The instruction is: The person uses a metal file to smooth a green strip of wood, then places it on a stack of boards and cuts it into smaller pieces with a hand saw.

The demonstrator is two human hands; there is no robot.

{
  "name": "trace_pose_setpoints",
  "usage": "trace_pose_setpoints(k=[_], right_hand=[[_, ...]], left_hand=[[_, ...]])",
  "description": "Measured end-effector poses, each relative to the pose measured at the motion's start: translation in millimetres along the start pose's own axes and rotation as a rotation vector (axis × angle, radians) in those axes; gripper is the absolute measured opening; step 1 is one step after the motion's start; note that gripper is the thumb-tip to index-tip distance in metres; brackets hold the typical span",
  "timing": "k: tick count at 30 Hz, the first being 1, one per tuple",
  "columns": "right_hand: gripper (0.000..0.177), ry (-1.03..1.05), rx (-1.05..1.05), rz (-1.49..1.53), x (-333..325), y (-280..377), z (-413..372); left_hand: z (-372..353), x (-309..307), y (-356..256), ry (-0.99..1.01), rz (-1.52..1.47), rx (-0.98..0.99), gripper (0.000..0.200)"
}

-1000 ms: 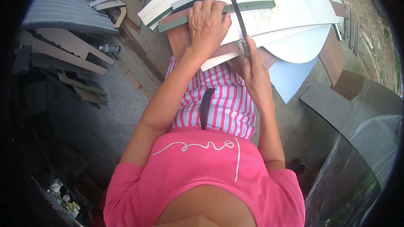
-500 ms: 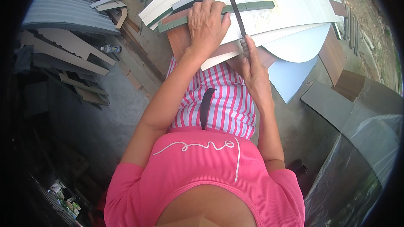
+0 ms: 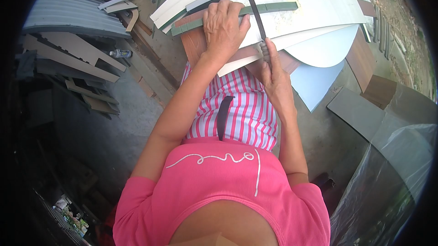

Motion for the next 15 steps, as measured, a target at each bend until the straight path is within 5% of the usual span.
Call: trace_pose_setpoints(k=[15], right_hand=[[0.055,-0.005,0.004,0.024,1.1,-1.8,0.4]], left_hand=[[0.1,-1.4,-0.4,-0.002,-0.009,0.001,0.028]])
Point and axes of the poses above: each hand's wrist, its own z-axis towards the middle knuckle, its own x-axis out of the palm, y = z × x, the point moved 10 cm from there along z, towards the middle knuckle, and after that the axes turned 10 degrees about -y, right-handed, at the moved point
